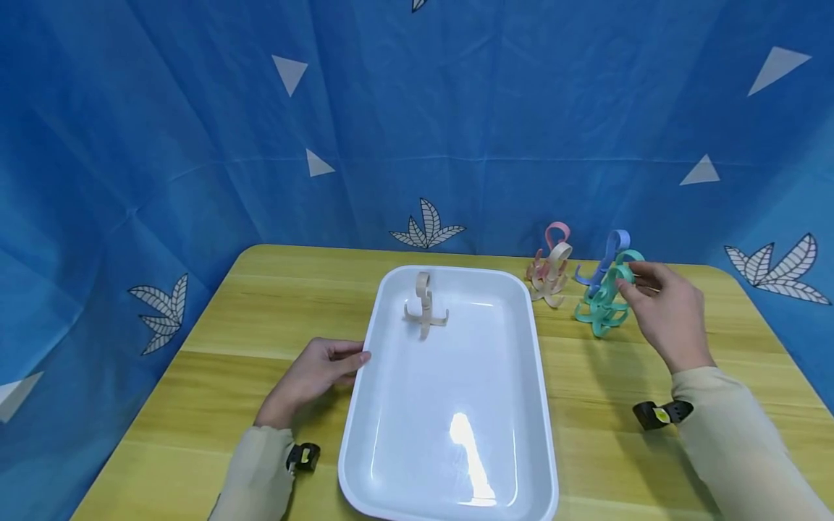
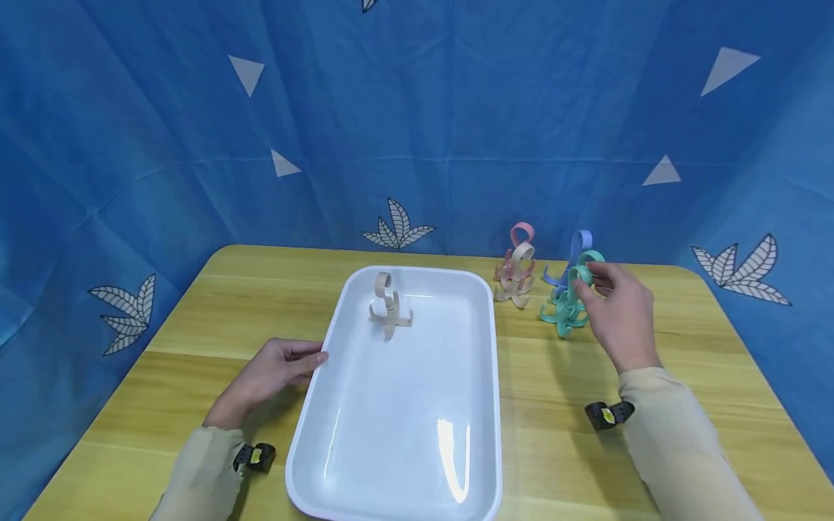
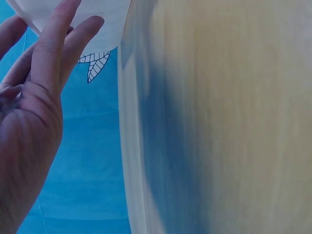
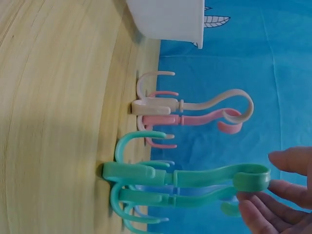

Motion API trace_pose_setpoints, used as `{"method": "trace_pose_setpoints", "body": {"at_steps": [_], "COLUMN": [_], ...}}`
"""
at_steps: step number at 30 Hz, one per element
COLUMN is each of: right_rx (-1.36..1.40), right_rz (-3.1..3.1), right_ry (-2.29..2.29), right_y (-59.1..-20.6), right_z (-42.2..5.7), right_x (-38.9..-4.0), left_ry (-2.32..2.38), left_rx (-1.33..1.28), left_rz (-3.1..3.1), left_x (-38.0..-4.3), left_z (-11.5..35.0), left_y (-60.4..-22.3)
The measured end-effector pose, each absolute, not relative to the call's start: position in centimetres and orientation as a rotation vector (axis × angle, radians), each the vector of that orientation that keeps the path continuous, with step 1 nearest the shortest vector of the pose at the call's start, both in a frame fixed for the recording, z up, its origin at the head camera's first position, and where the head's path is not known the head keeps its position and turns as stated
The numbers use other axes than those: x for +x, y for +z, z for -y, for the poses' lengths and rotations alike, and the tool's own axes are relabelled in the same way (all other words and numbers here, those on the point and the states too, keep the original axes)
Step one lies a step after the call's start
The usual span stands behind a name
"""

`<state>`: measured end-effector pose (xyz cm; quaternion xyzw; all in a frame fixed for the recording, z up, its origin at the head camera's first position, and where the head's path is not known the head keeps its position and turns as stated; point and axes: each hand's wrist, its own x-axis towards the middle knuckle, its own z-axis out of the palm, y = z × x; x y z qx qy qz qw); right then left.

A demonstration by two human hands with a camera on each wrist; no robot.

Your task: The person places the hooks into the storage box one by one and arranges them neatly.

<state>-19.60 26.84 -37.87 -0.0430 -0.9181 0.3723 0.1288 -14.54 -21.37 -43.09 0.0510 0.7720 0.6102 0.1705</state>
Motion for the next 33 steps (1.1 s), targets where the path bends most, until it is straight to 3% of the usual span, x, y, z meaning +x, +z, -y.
{"method": "trace_pose_setpoints", "body": {"at_steps": [14, 33], "right_rx": [-0.23, -0.087], "right_rz": [2.613, 2.549], "right_ry": [1.091, 1.08], "right_y": [-38.6, -36.0], "right_z": [-26.8, -26.2], "right_x": [-20.4, -19.1], "left_ry": [1.744, 1.724], "left_rx": [0.137, 0.134], "left_rz": [-2.193, -2.193], "left_x": [-14.6, -14.8], "left_z": [21.6, 21.5], "left_y": [-43.2, -43.1]}}
